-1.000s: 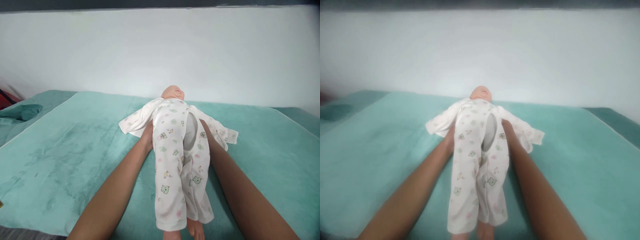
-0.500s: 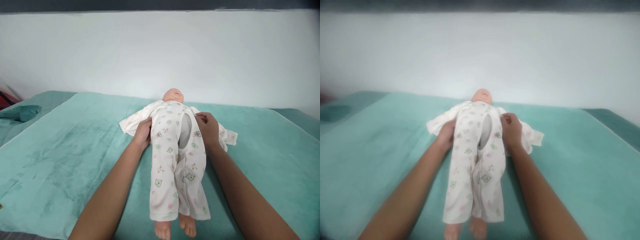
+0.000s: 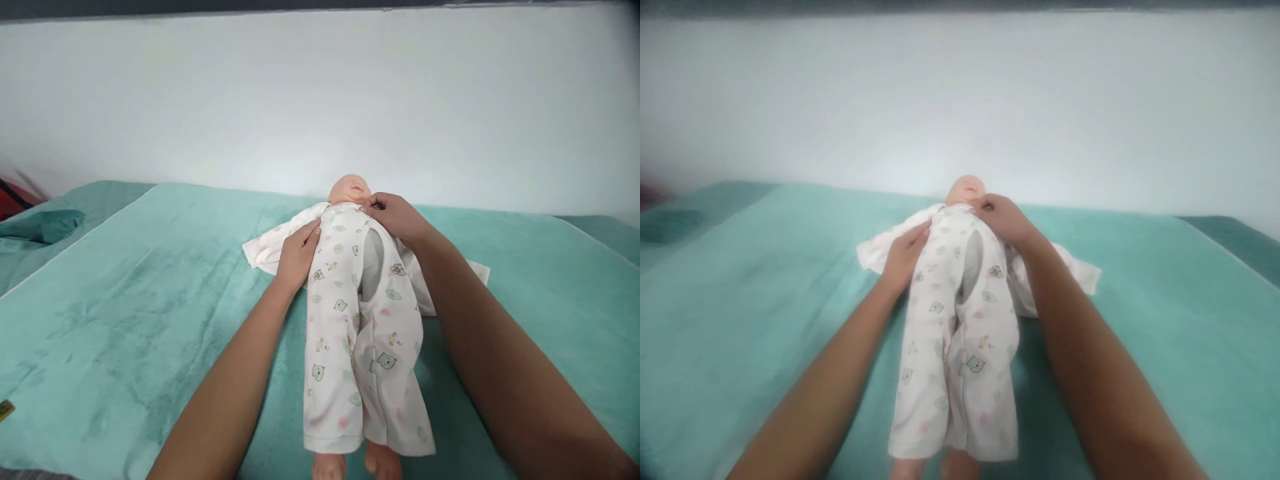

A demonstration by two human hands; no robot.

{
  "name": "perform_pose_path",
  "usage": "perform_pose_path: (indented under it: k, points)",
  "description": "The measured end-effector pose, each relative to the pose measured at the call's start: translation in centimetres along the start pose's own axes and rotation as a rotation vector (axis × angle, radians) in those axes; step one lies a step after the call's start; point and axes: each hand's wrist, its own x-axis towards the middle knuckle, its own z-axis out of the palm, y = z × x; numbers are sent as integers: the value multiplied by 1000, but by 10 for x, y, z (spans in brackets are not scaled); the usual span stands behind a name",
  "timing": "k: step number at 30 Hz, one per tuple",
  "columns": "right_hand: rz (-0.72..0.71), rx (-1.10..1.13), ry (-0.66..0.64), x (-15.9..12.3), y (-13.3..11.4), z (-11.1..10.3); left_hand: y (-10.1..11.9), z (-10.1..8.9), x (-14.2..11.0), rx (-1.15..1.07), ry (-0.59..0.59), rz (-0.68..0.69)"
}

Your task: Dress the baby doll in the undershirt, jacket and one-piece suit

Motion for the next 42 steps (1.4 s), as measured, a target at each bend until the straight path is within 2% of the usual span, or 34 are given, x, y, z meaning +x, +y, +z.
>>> perform_pose_path:
  k: [4,6,8,10,13,15,18,20,24,27,30,33,36,40,42]
  points:
    - [56,-65,171,3,3,11,-4,2,1,132,49,129]
    - [75,-61,284,-8,2,17,-4,0,-1,160,60,127]
    - [34,-5,429,-34,-1,20,-3,-2,-3,156,42,79]
    - [-58,32,551,-77,-4,20,-3,-4,-4,128,10,42]
    - [-158,-37,498,-162,-7,17,-2,-5,-9,76,-52,62]
    - [-151,-61,377,-220,-7,15,-1,-5,-19,81,-35,79]
    - [-77,-71,179,-289,-5,13,5,-8,-50,107,81,44]
    - [-65,-114,106,-314,-6,15,12,-14,-83,91,112,1]
    - [-162,-218,-2,-323,-13,22,27,-33,-164,46,111,-82]
    - [-207,-199,22,-319,-19,27,33,-43,-218,-24,82,-134]
    - [-221,-72,87,-324,-32,29,36,-41,-256,33,8,-2]
    - [-313,-16,137,-335,-51,25,42,-27,-274,205,-62,177]
    - [-415,-77,163,-340,-66,22,55,-9,-277,376,-85,288]
    - [-469,-215,77,-342,-67,22,68,8,-270,530,-69,382]
    - [-463,-254,79,-345,-62,24,68,10,-269,536,-70,414]
